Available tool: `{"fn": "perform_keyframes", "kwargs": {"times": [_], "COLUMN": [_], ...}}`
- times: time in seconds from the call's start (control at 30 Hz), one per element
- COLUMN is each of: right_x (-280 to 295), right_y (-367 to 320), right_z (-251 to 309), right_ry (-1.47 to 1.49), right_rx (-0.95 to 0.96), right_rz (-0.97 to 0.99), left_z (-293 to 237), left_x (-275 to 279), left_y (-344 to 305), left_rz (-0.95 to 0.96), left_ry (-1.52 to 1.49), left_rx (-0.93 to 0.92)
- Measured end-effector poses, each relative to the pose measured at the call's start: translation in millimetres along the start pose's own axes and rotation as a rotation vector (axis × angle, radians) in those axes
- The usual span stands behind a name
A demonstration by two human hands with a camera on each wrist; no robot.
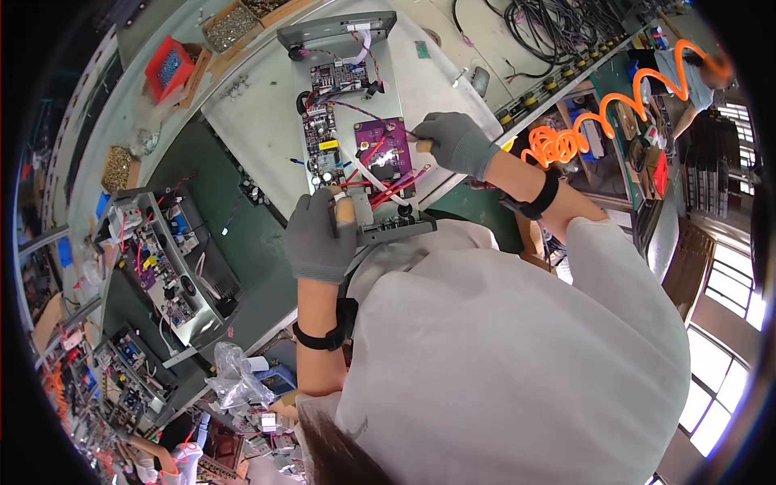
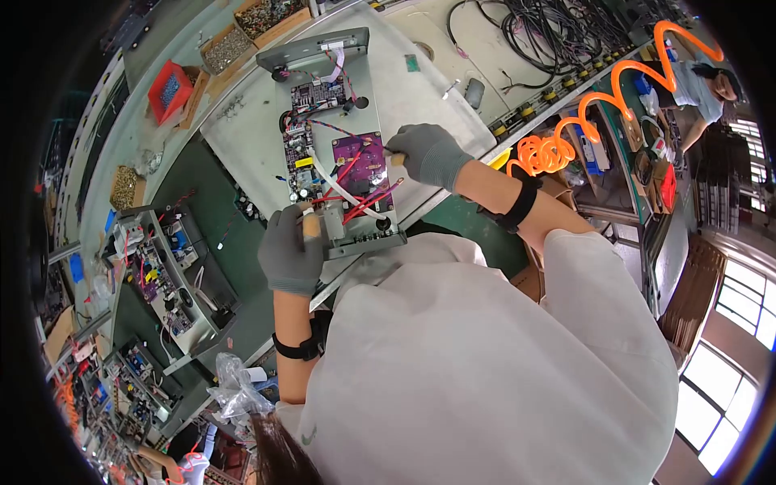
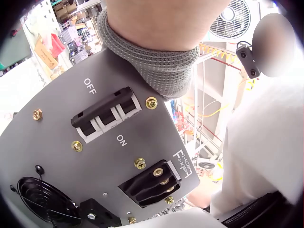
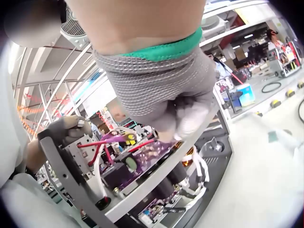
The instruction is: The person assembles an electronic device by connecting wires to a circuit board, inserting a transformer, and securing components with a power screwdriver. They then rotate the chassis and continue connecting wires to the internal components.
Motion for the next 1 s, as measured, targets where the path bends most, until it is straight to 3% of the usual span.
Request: {"fn": "perform_keyframes", "kwargs": {"times": [0.07,0.13,0.2,0.33,0.4,0.5,0.63,0.73,0.8,0.87,1.0], "right_x": [-4,-6,-11,-26,-17,-11,-17,-17,-12,4,22], "right_y": [-7,-9,-7,-8,-7,-9,-10,-9,-6,-3,7], "right_z": [11,12,11,17,26,41,45,33,24,7,-21], "right_ry": [0.427,0.478,0.662,0.665,0.431,0.184,0.068,0.221,0.265,0.163,-0.221], "right_rx": [0.114,0.126,0.140,0.204,0.310,0.288,0.255,0.269,0.179,0.124,-0.028], "right_rz": [-0.066,-0.127,0.021,0.046,-0.108,-0.040,0.036,-0.054,-0.112,-0.298,-0.447], "left_z": [0,-1,-2,-2,-4,-5,-3,-2,-3,-6,-3], "left_x": [1,1,1,1,2,1,0,0,1,2,2], "left_y": [0,0,0,0,0,0,-1,0,0,1,0], "left_rz": [-0.035,-0.038,-0.046,-0.050,-0.057,-0.020,-0.035,-0.059,-0.063,-0.024,-0.031], "left_ry": [0.001,0.013,0.025,0.050,0.053,0.062,0.086,0.076,0.069,0.079,0.056], "left_rx": [-0.040,-0.037,-0.029,0.003,0.009,0.072,0.024,0.015,0.023,0.050,0.057]}}
Point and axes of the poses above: each hand's wrist, its own y-axis towards the middle knuckle, its own x-axis out of the back of the hand, z = x × y, the point moved 5 cm from there along y, towards the middle knuckle, and after that the axes turned 12 degrees about -y, right-handed, at the moved point
